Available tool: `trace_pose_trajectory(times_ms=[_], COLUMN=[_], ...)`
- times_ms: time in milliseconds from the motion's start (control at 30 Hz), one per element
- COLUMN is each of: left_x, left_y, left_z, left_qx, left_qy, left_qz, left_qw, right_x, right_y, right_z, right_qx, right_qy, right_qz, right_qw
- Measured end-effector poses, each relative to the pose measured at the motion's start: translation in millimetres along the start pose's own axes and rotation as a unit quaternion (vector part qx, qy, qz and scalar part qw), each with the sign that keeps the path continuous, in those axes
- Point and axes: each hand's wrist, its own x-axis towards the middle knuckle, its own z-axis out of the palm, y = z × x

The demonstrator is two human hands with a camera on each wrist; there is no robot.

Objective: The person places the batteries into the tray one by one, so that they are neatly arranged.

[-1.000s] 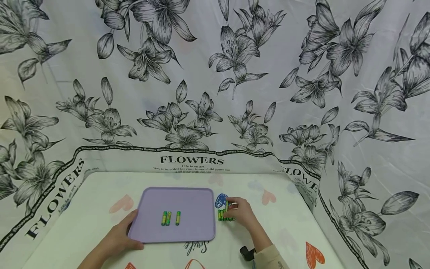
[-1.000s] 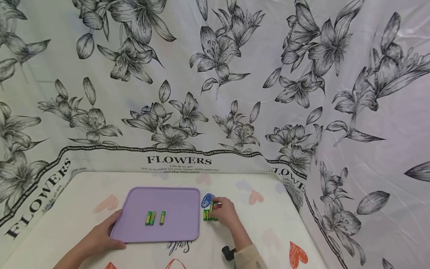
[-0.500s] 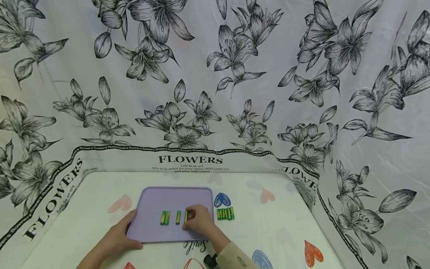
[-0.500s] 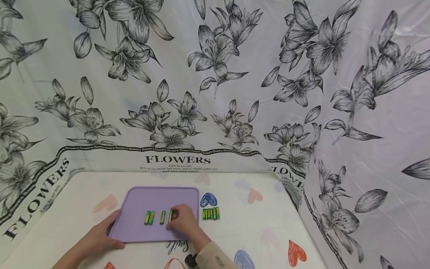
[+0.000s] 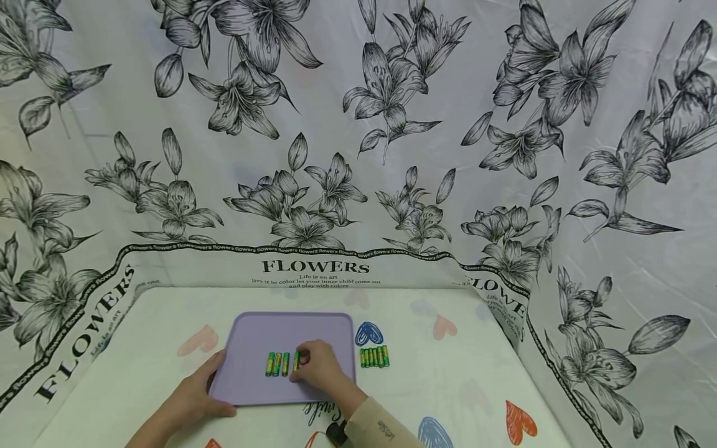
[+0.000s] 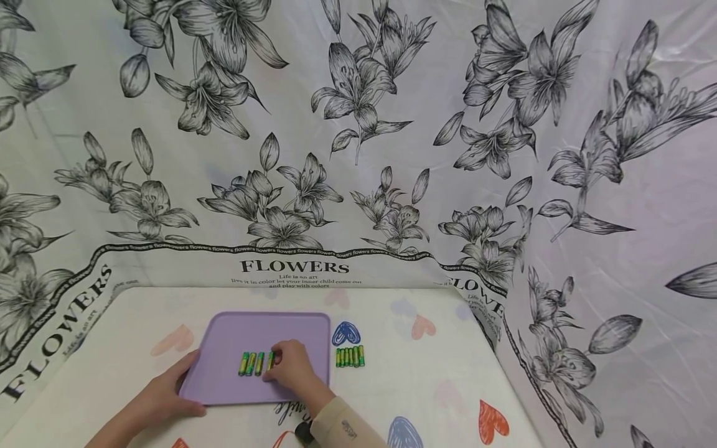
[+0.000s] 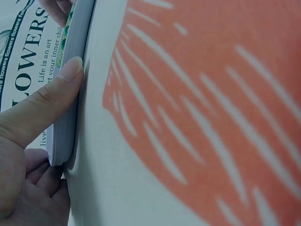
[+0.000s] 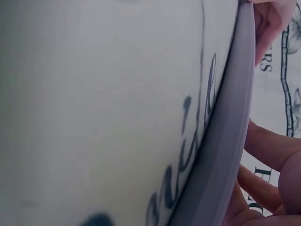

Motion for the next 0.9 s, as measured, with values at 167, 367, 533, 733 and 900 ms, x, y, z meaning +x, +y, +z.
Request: trace_pose_trajectory(times_ms=[167,367,533,733,900], left_x=[-0.1,1.4,2.3,3.7,3.4], left_y=[-0.2,-1.9,-4.2,-6.8,-6.4], left_z=[-0.7,1.0,2.0,2.8,2.4], left_qx=[0.003,0.005,0.002,0.005,0.009], left_qy=[0.0,0.002,0.0,-0.001,0.0], left_qz=[-0.005,-0.011,-0.011,-0.009,-0.01], left_qw=[1.0,0.9999,0.9999,1.0,0.9999], right_x=[-1.3,-3.3,-4.5,-4.7,-11.2], right_y=[-6.1,-10.6,-9.1,1.1,17.2], right_z=[3.5,2.5,-6.8,-33.2,-59.1], right_qx=[0.014,0.015,0.03,0.035,0.039], right_qy=[-0.005,0.002,0.012,0.024,0.039], right_qz=[0.005,0.006,0.012,0.003,0.005], right_qw=[0.9999,0.9999,0.9994,0.9991,0.9985])
